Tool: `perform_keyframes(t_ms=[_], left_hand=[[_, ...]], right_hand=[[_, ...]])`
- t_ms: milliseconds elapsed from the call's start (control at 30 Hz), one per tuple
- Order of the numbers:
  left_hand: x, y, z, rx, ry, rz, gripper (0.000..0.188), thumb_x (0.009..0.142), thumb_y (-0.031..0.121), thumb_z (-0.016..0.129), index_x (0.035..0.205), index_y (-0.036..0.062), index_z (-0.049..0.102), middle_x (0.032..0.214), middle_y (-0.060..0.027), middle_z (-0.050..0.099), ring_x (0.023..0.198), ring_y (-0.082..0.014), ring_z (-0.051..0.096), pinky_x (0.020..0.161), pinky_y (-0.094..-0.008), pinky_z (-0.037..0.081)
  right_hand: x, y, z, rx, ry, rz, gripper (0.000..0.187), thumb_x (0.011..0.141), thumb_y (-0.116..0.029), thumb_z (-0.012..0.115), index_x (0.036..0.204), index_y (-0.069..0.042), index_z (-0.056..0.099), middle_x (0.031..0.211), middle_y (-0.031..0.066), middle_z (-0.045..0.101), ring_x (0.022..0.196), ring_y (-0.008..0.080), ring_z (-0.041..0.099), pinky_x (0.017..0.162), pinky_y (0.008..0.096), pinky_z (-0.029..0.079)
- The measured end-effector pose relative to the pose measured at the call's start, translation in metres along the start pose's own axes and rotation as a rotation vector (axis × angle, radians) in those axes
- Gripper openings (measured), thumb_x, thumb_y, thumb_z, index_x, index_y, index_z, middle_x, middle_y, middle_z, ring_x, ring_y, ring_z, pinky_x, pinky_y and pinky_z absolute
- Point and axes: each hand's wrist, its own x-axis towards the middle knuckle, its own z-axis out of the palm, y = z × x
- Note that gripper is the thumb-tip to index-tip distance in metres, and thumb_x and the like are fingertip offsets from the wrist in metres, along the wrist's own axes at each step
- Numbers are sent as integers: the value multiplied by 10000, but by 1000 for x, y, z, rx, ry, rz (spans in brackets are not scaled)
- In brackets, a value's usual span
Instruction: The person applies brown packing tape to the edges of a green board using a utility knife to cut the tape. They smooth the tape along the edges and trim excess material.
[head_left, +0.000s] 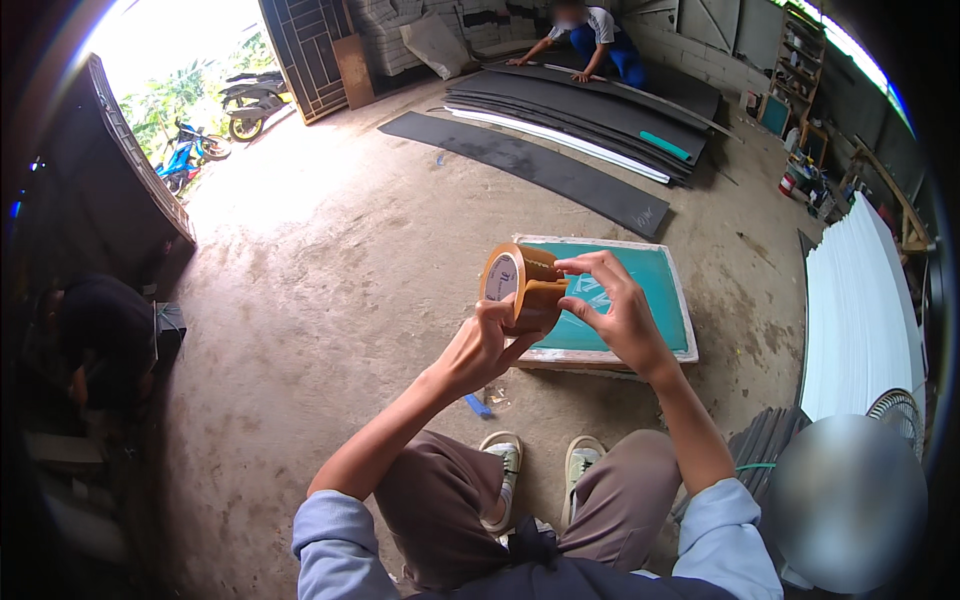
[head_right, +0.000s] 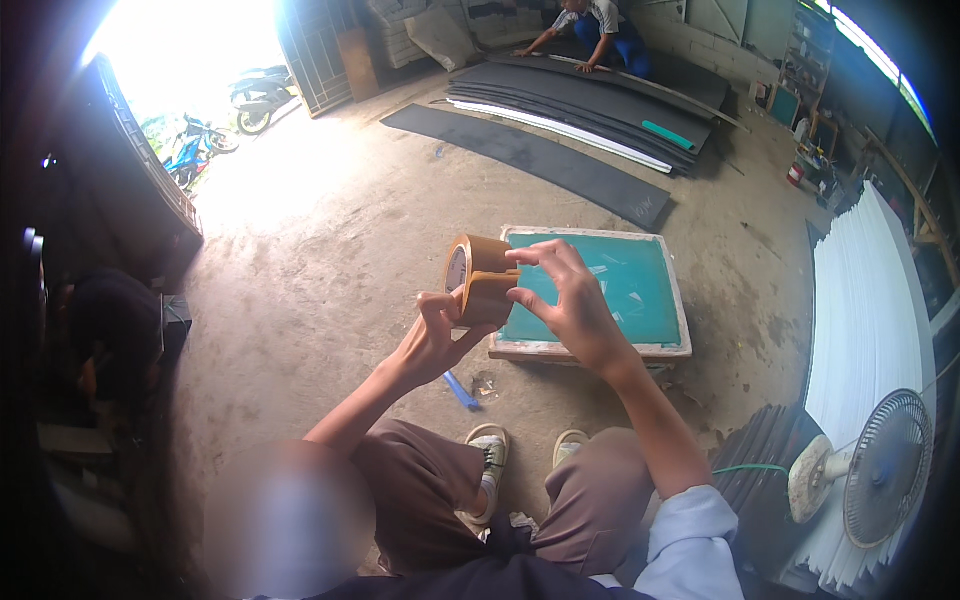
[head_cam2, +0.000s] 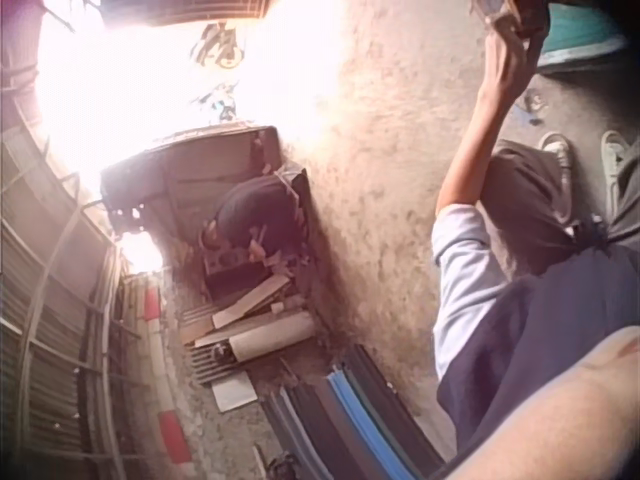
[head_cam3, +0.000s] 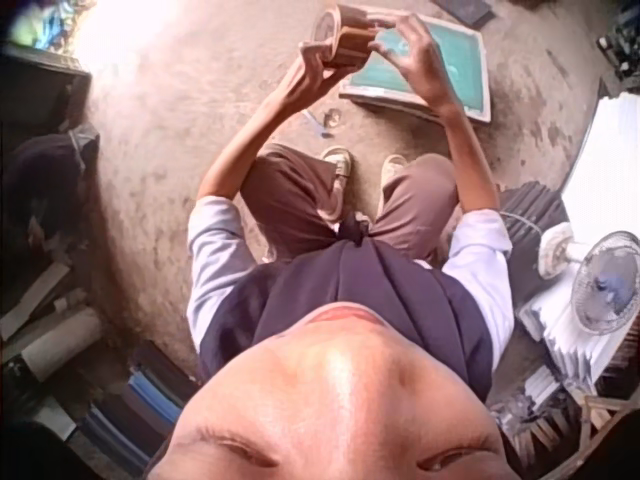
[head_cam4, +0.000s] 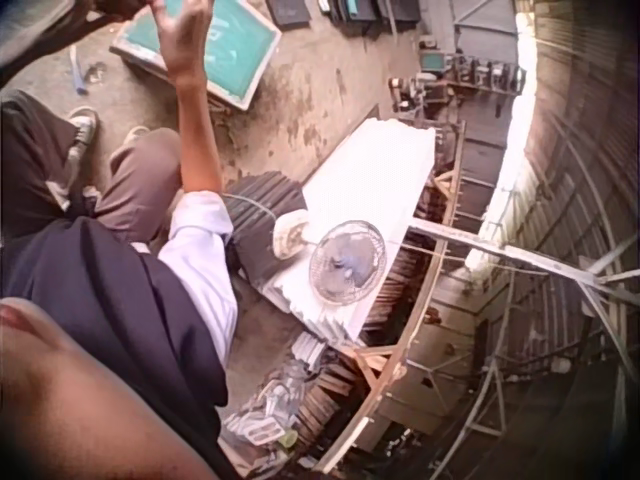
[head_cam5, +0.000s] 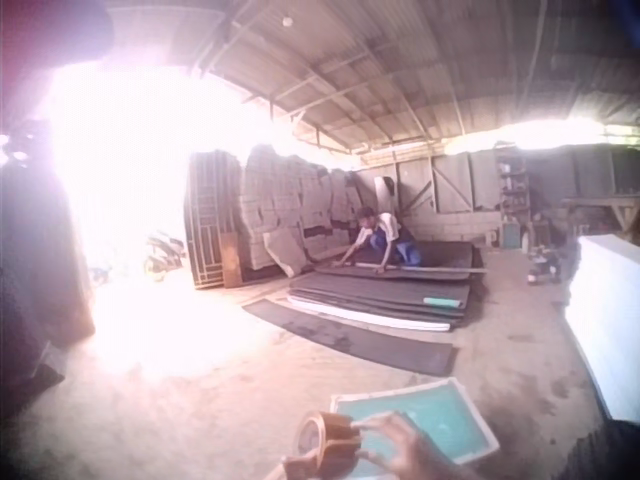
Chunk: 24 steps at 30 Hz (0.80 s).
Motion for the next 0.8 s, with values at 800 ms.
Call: perform_keyframes(t_ms=[800], left_hand=[[-19, -6, 41, -10, -245, -282, 472, 845, 132, 638, 958, 80, 183, 856, -173, 466, 696, -198, 527, 584, -320, 467]], right_hand=[[-24, 65, 19, 55, -13, 300, 181, 739, -164, 729, 866, -74, 637, 787, -13, 599, 795, 134, 508, 764, 298, 437]])
